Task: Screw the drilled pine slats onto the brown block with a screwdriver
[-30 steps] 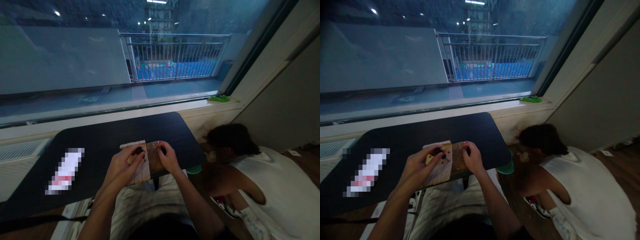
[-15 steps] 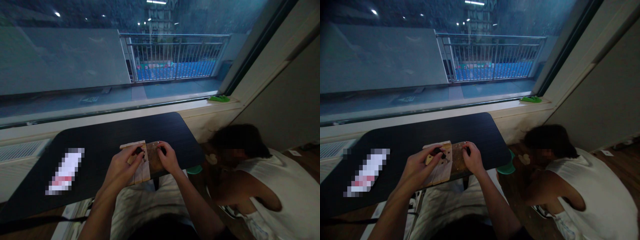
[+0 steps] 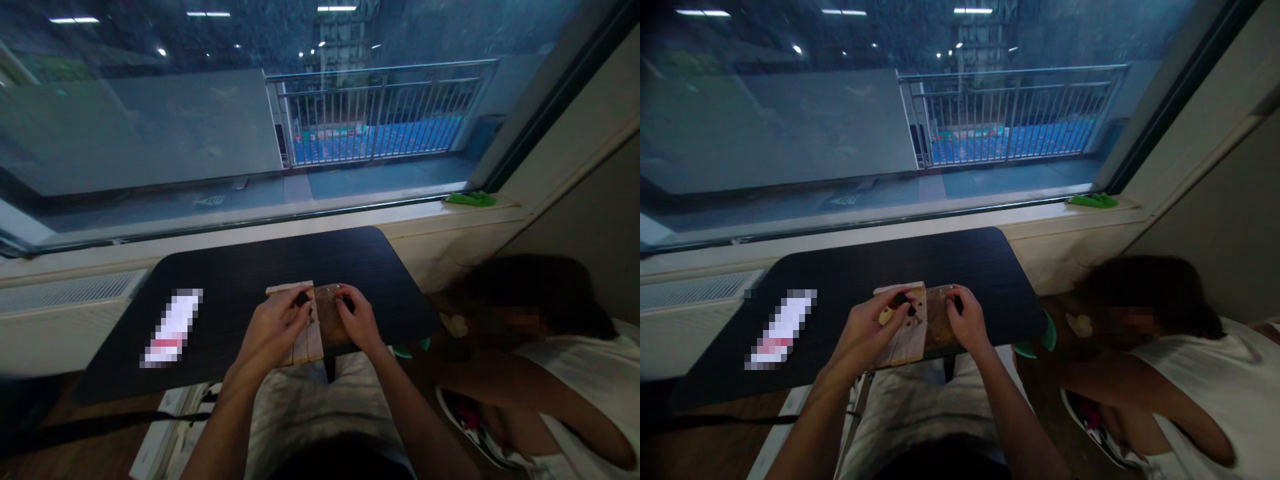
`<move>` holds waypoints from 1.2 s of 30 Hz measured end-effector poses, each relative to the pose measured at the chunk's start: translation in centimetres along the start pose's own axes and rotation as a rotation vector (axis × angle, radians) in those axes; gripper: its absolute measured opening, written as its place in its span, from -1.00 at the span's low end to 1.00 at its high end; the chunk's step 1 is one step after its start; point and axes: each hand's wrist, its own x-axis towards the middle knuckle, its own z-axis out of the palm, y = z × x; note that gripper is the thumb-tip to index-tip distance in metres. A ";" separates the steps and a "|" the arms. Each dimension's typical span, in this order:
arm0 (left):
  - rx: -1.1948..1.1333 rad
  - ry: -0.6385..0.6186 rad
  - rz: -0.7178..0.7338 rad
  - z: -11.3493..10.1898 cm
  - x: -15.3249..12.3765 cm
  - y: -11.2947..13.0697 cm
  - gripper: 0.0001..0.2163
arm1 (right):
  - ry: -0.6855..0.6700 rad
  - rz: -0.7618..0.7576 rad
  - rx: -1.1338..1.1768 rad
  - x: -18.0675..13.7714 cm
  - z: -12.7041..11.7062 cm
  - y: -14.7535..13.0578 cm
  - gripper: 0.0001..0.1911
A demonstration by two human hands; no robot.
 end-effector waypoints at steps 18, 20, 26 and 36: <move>-0.004 -0.080 -0.018 -0.1 0.1 -0.2 -0.59 | 0.009 0.014 -0.001 0.0 0.0 0.0 -0.86; -0.017 -0.092 -0.022 -0.2 0.1 -0.1 -0.58 | 0.006 0.011 0.000 0.0 0.0 -0.1 -0.86; -0.025 -0.063 -0.074 -0.2 0.1 0.3 -0.56 | 0.006 0.014 -0.004 0.0 0.0 0.0 -0.86; -0.036 0.061 0.055 0.2 0.4 0.1 -0.79 | 0.005 0.009 0.000 -0.1 -0.1 0.2 -0.85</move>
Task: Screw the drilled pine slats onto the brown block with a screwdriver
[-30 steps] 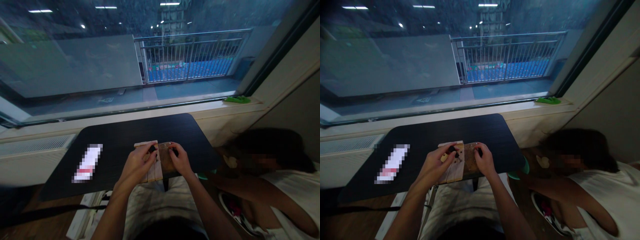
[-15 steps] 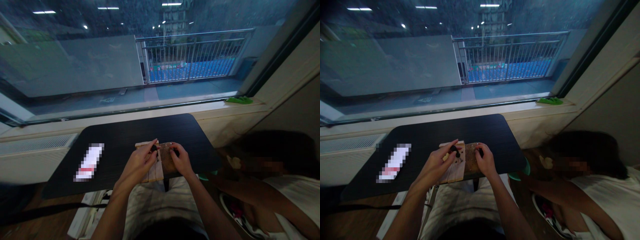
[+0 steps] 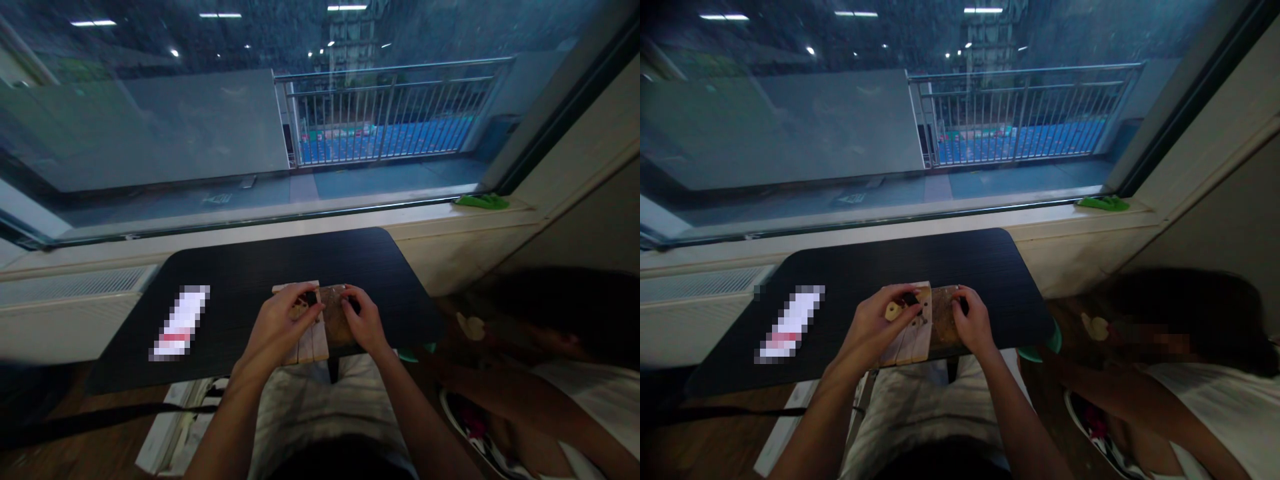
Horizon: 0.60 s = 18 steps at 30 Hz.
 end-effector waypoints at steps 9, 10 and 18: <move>-0.015 0.068 -0.091 0.2 0.0 -0.1 -0.79 | -0.007 -0.005 -0.013 0.0 -0.1 0.0 -0.85; -0.014 0.068 -0.108 0.2 0.0 -0.1 -0.79 | -0.010 -0.003 -0.013 0.0 -0.1 0.0 -0.85; -0.006 0.056 -0.130 0.1 -0.1 -0.1 -0.83 | -0.007 0.007 -0.003 0.0 -0.1 -0.1 -0.86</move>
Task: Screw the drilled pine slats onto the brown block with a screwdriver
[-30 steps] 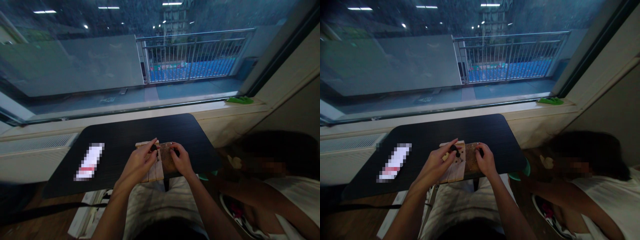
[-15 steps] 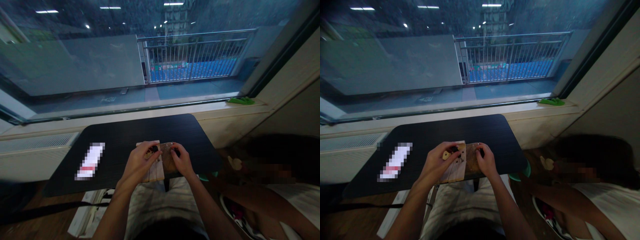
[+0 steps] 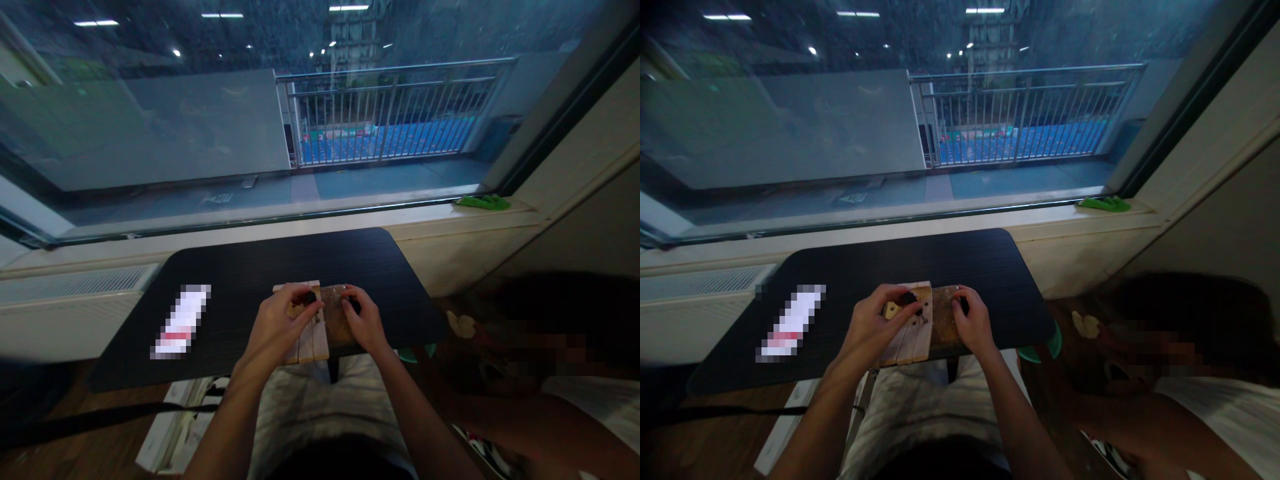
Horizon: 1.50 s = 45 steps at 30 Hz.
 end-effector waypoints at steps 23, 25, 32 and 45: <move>-0.053 -0.034 0.088 -0.1 -0.1 0.1 -0.84 | 0.007 -0.009 0.004 -0.1 0.0 0.0 -0.86; -0.055 -0.036 0.094 -0.2 -0.1 0.1 -0.84 | 0.008 -0.007 0.000 -0.1 0.0 0.1 -0.86; -0.055 -0.031 0.118 -0.2 -0.1 0.1 -0.82 | -0.001 -0.005 0.001 0.0 0.0 0.0 -0.86; -0.041 -0.014 0.112 -0.5 0.0 -0.1 -0.81 | -0.001 -0.006 -0.022 0.0 0.2 -0.2 -0.86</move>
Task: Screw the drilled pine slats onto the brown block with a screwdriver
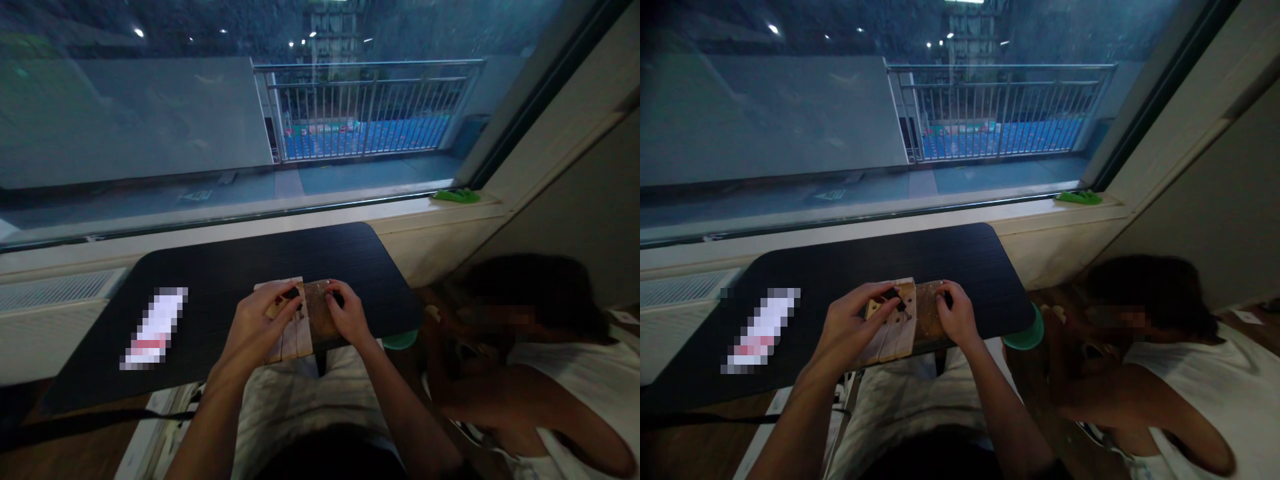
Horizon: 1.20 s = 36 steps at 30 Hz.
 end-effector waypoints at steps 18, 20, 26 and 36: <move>0.016 0.009 0.103 -0.1 0.1 0.2 -0.79 | -0.016 0.007 0.010 0.0 -0.1 0.0 -0.86; 0.019 0.018 0.117 -0.1 0.1 0.2 -0.78 | -0.019 0.004 0.007 0.0 -0.1 0.0 -0.86; 0.044 0.016 0.122 0.0 0.1 0.0 -0.76 | -0.013 -0.003 0.020 0.0 -0.1 0.0 -0.86; 0.032 0.000 0.115 0.3 0.1 -0.2 -0.74 | 0.001 -0.007 0.023 0.1 -0.3 0.0 -0.87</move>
